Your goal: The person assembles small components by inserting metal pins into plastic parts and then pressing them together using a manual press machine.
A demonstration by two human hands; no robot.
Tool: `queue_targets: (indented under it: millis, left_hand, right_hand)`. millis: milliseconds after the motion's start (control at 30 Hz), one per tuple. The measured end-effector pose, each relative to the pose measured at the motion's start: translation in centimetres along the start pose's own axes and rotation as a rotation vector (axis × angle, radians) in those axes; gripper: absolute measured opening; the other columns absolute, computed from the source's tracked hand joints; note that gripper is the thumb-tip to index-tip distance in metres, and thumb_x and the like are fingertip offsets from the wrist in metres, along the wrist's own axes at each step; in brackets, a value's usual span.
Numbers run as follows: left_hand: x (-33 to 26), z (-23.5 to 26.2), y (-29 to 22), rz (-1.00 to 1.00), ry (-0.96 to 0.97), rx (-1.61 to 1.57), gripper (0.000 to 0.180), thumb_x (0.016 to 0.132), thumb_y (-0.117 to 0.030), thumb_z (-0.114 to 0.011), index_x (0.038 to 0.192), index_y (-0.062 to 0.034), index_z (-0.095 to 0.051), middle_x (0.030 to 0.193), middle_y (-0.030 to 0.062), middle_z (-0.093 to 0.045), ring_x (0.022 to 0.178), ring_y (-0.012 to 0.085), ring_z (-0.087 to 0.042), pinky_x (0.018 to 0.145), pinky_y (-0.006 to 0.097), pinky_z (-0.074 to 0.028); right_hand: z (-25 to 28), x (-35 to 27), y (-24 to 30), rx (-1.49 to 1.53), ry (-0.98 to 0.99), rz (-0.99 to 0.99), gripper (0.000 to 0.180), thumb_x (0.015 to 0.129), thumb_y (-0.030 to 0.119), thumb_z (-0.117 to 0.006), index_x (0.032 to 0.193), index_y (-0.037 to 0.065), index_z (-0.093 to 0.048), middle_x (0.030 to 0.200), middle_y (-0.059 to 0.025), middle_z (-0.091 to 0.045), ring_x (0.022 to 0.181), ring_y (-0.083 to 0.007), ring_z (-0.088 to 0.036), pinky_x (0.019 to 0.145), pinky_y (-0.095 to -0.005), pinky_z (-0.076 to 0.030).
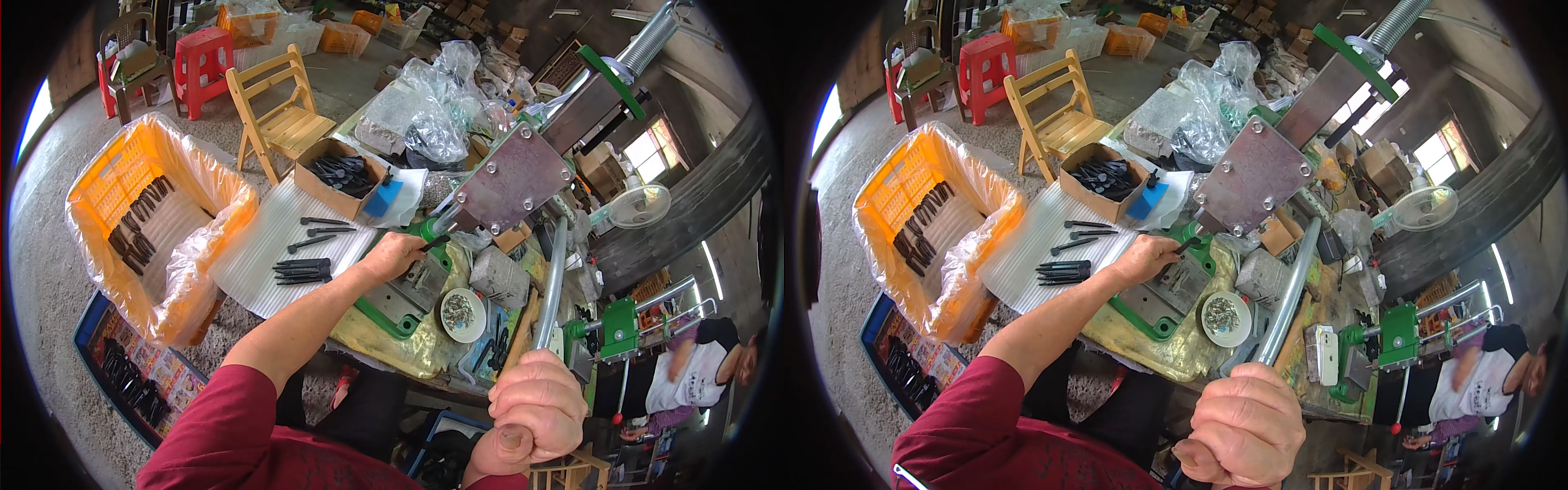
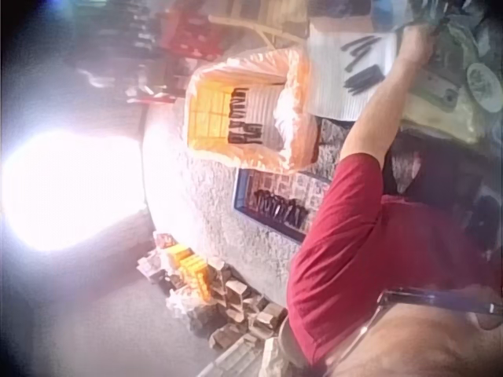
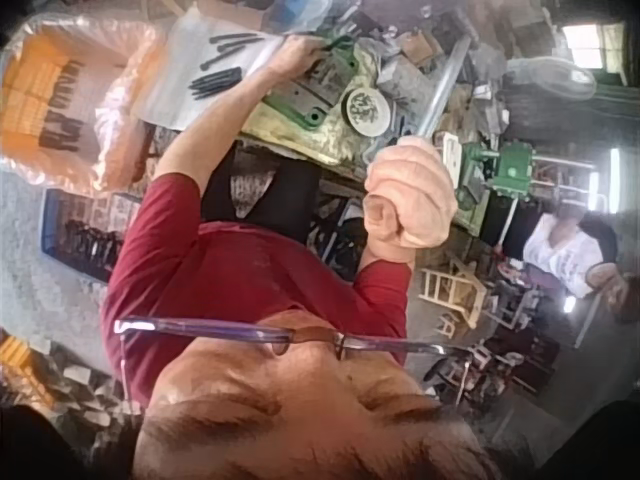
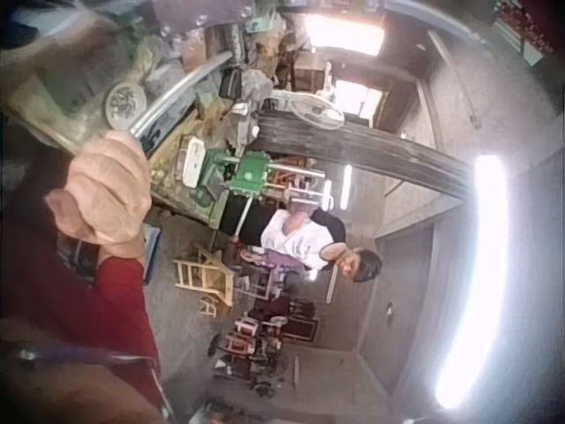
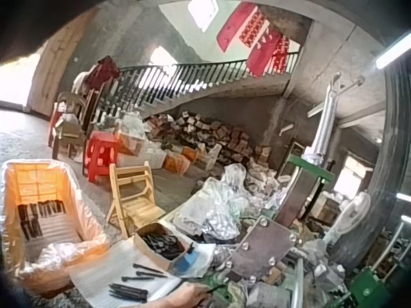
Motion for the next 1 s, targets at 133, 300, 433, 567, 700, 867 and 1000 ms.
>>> queue_targets:
  millis: [133,300,433,567,700,867,1000]
  left_hand:
    - [0.1,0.2,0.4,0.039,-0.002,-0.008,0.017,0.071,-0.009,-0.058,0.086,-0.0001,-0.057,0.074,0.0158,-0.057,0.071,0.0308,-0.056,0.062,0.035,-0.043]
    - [0.1,-0.2,0.2,-0.051,-0.052,-0.004,0.018,0.069,-0.008,-0.059,0.085,-0.0002,-0.057,0.074,0.0159,-0.057,0.071,0.032,-0.055,0.062,0.035,-0.043]
    - [0.1,0.1,0.5,-0.02,-0.076,0.003,0.019,0.068,-0.008,-0.059,0.085,0.0003,-0.056,0.075,0.0162,-0.057,0.071,0.0326,-0.054,0.063,0.036,-0.043]
    - [0.0,-0.3,0.5,-0.051,-0.072,-0.036,0.02,0.069,-0.008,-0.059,0.086,0.0005,-0.056,0.075,0.0165,-0.057,0.071,0.0322,-0.054,0.063,0.036,-0.043]
    - [-0.1,0.0,0.5,-0.03,-0.067,-0.008,0.018,0.069,-0.008,-0.059,0.085,0.0003,-0.056,0.074,0.0161,-0.057,0.071,0.0321,-0.055,0.063,0.035,-0.043]
    - [0.4,0.0,0.3,-0.01,-0.023,-0.01,0.017,0.069,-0.008,-0.059,0.084,0.0,-0.057,0.073,0.0158,-0.056,0.07,0.0318,-0.055,0.062,0.035,-0.043]
    - [0.6,-0.1,-0.1,-0.016,0.002,-0.002,0.017,0.07,-0.008,-0.059,0.084,-0.0002,-0.057,0.073,0.0162,-0.056,0.07,0.0321,-0.055,0.061,0.035,-0.043]
  right_hand:
    - [-0.3,-0.2,-0.5,0.037,-0.032,0.011,0.039,0.074,0.032,-0.058,0.048,0.008,-0.043,0.045,-0.0019,-0.046,0.04,-0.0146,-0.048,0.042,-0.026,-0.031]
    - [-5.3,-10.4,-7.7,-0.427,0.457,0.345,0.021,0.065,0.009,-0.058,0.053,0.009,-0.04,0.052,-0.0022,-0.047,0.047,-0.0169,-0.049,0.044,-0.0279,-0.032]
    - [-5.1,-10.4,-8.2,-0.28,0.258,0.272,0.019,0.062,0.007,-0.057,0.053,0.008,-0.04,0.055,-0.0028,-0.047,0.049,-0.018,-0.049,0.049,-0.0289,-0.034]
    - [-5.1,-10.1,-8.1,-0.275,0.306,0.267,0.016,0.062,0.007,-0.057,0.055,0.007,-0.044,0.056,-0.0032,-0.048,0.05,-0.0179,-0.049,0.05,-0.0291,-0.035]
    - [-4.2,-8.8,-6.2,-0.22,0.306,0.245,0.013,0.062,0.008,-0.058,0.056,0.005,-0.046,0.058,-0.0033,-0.051,0.054,-0.0194,-0.051,0.05,-0.0304,-0.037]
    - [-1.3,-4.5,-2.6,-0.066,0.194,0.081,0.029,0.076,0.026,-0.057,0.056,0.007,-0.048,0.052,-0.0024,-0.05,0.047,-0.0181,-0.052,0.05,-0.0297,-0.038]
    - [-0.1,-2.6,-1.8,0.037,0.175,-0.002,0.024,0.069,0.021,-0.063,0.055,0.007,-0.05,0.058,-0.0032,-0.051,0.053,-0.0186,-0.054,0.047,-0.0293,-0.038]
Point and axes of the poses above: each hand's wrist, its own x-axis towards the middle knuckle, its own z-axis out of the back of the hand, y = z × x, the point moved 6 cm from there along x, towards the middle knuckle
